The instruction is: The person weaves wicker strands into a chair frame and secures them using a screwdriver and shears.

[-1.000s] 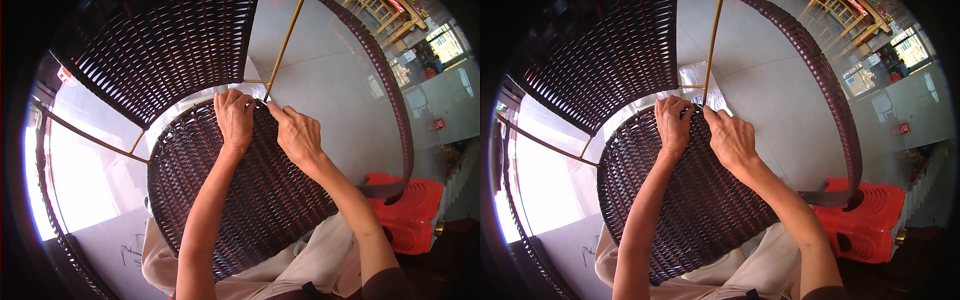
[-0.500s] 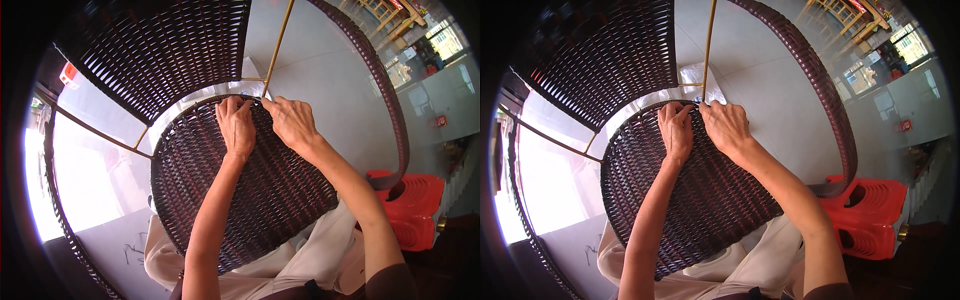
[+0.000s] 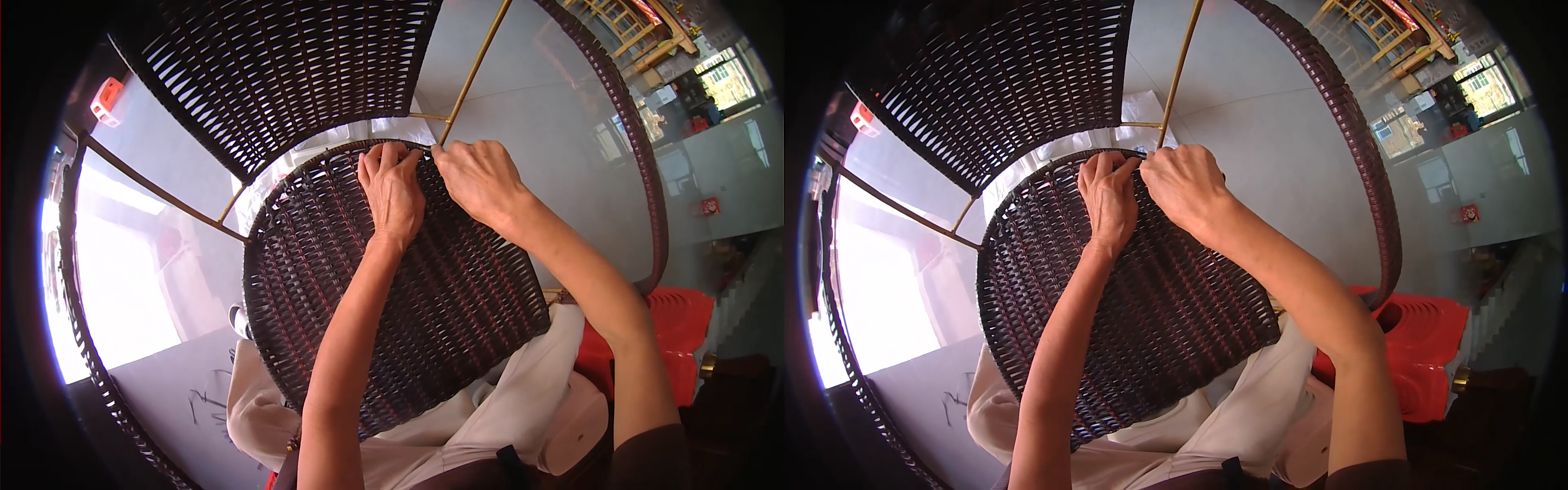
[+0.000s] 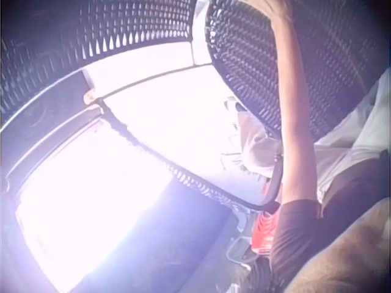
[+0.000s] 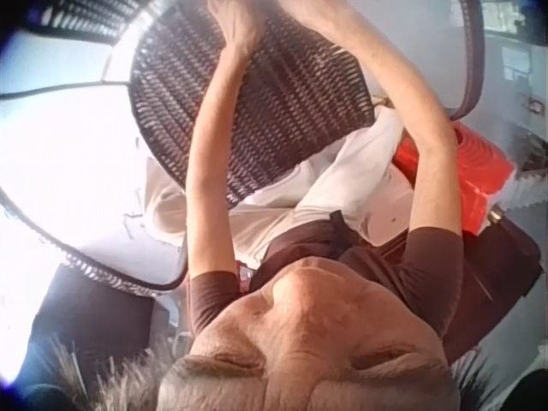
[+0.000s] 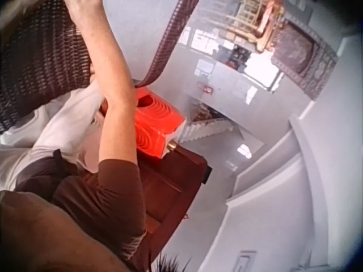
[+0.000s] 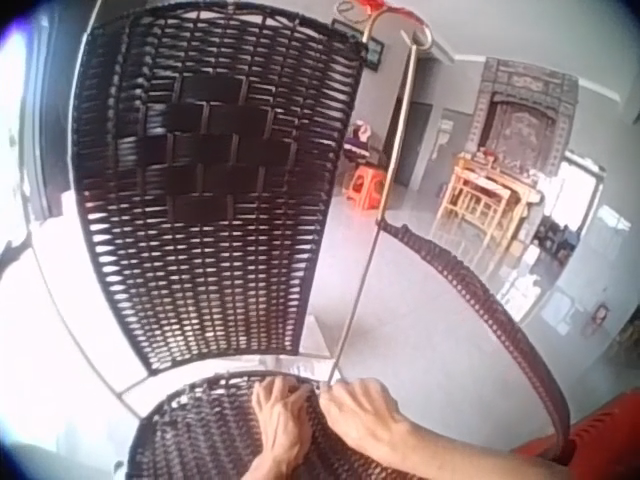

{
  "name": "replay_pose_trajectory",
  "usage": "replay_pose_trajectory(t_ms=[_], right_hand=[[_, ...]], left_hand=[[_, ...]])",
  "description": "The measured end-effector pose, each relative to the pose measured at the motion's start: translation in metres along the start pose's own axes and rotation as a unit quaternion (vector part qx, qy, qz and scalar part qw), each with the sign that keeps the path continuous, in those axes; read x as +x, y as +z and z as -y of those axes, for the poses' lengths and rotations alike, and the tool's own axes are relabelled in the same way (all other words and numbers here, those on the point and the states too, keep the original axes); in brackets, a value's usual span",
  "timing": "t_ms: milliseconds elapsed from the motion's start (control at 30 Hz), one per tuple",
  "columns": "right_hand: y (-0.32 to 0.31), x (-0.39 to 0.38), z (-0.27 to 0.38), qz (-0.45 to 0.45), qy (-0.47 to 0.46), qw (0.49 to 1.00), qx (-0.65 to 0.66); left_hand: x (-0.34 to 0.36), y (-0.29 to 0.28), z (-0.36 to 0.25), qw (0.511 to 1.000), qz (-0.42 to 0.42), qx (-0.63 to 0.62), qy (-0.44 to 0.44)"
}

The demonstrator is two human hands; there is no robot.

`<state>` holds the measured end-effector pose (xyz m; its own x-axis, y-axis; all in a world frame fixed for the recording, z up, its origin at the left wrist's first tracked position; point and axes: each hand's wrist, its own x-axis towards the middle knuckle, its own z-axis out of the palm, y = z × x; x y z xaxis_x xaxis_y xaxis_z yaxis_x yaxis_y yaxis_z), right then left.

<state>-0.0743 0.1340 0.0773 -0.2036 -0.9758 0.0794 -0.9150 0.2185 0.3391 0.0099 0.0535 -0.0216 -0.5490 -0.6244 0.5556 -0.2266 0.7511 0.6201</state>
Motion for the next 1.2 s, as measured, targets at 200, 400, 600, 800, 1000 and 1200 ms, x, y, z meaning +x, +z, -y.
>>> replay_pose_trajectory(t_ms=[200, 400, 600, 800, 1000, 1200], right_hand=[[-0.016, 0.026, -0.002, 0.103, -0.056, 0.993, 0.031], [-0.015, 0.050, -0.004, 0.120, -0.123, 0.985, -0.023], [-0.025, 0.064, -0.007, 0.192, -0.115, 0.975, -0.011], [-0.014, 0.068, -0.010, 0.164, -0.130, 0.978, -0.001], [-0.017, 0.070, -0.013, 0.197, -0.120, 0.973, -0.001], [-0.006, 0.061, -0.020, 0.145, -0.106, 0.983, 0.034]], left_hand=[[-0.001, -0.002, 0.006, 0.999, 0.034, -0.012, -0.019], [0.000, 0.008, 0.008, 1.000, 0.028, -0.011, 0.003], [0.002, 0.007, 0.011, 0.998, 0.056, 0.009, 0.003], [-0.001, -0.010, 0.021, 0.986, -0.019, -0.161, -0.032], [-0.012, -0.015, 0.015, 0.996, 0.028, -0.079, -0.041], [-0.015, -0.014, 0.004, 0.997, 0.054, 0.042, 0.023]])
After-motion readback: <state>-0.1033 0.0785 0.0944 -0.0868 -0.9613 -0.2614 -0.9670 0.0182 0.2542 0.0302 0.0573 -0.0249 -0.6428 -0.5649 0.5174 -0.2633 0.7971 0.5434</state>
